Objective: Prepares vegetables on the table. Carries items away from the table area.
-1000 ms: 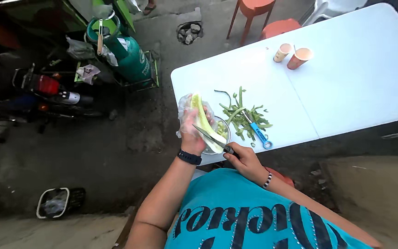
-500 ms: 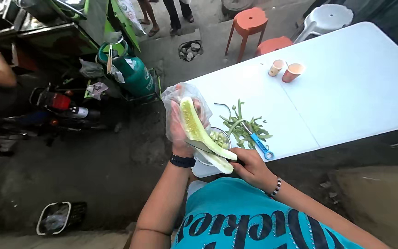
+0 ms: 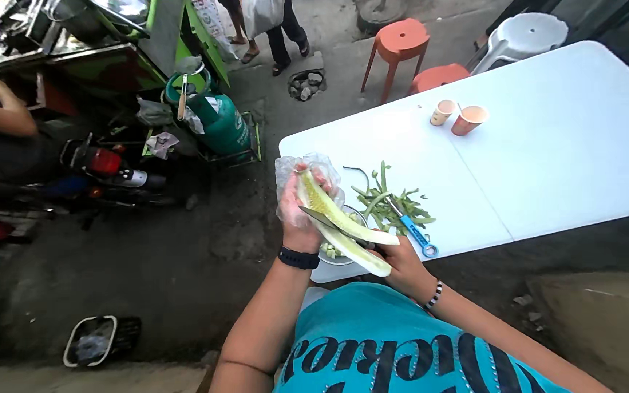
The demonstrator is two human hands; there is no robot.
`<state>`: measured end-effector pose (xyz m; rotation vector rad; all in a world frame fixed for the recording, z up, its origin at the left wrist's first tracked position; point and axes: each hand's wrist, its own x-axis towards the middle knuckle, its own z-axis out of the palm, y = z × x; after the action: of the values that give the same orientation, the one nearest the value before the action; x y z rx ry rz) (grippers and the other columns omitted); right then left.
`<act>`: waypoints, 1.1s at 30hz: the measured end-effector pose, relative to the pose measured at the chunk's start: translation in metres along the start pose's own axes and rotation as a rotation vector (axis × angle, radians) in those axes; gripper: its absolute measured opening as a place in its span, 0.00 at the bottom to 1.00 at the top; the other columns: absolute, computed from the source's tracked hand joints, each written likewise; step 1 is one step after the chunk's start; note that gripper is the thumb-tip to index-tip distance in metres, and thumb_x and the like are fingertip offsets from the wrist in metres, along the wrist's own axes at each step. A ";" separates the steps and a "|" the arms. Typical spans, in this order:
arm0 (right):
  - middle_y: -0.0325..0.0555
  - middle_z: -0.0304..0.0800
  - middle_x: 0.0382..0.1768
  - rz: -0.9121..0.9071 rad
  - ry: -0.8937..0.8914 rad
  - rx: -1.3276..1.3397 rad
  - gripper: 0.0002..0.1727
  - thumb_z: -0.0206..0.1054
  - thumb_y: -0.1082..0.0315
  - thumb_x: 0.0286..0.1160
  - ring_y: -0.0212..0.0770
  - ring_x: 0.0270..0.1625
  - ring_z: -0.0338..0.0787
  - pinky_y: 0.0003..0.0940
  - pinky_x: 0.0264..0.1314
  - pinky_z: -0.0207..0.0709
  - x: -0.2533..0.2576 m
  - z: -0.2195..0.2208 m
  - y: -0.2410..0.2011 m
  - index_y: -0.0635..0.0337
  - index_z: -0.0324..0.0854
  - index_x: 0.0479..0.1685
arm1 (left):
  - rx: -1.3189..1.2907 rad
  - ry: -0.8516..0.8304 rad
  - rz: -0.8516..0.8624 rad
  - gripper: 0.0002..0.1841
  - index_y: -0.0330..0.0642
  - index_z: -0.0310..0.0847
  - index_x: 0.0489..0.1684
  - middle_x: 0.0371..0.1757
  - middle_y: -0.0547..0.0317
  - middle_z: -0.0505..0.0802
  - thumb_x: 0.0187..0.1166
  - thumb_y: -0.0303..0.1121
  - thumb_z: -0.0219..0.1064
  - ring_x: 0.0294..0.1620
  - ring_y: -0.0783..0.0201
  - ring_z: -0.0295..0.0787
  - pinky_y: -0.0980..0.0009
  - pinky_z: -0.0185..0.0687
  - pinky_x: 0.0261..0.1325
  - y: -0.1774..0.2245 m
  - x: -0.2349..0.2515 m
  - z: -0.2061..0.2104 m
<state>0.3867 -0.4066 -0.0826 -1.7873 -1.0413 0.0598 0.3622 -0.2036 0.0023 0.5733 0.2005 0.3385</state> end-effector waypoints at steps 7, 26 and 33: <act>0.46 0.89 0.29 0.087 -0.008 -0.103 0.23 0.55 0.50 0.89 0.39 0.31 0.88 0.39 0.34 0.80 -0.004 0.010 0.006 0.60 0.88 0.47 | 0.013 0.197 -0.019 0.21 0.51 0.81 0.46 0.33 0.61 0.91 0.93 0.47 0.41 0.36 0.66 0.91 0.68 0.89 0.43 -0.010 0.003 -0.006; 0.55 0.90 0.30 0.376 -0.224 -0.274 0.29 0.53 0.43 0.89 0.57 0.36 0.92 0.58 0.36 0.81 -0.015 0.045 0.040 0.62 0.87 0.42 | -0.245 0.373 -0.311 0.18 0.46 0.77 0.53 0.63 0.49 0.92 0.93 0.44 0.42 0.67 0.51 0.90 0.55 0.88 0.63 -0.062 0.001 -0.083; 0.53 0.93 0.38 0.357 -0.195 -0.413 0.21 0.61 0.49 0.86 0.56 0.38 0.94 0.58 0.35 0.84 -0.010 0.043 0.044 0.56 0.88 0.56 | -0.084 0.297 -0.343 0.46 0.50 0.72 0.77 0.73 0.48 0.86 0.81 0.75 0.27 0.75 0.48 0.81 0.48 0.80 0.73 -0.068 -0.012 -0.111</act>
<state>0.3872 -0.3862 -0.1411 -2.3698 -0.9005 0.2581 0.3378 -0.2067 -0.1261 0.3946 0.5612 0.0960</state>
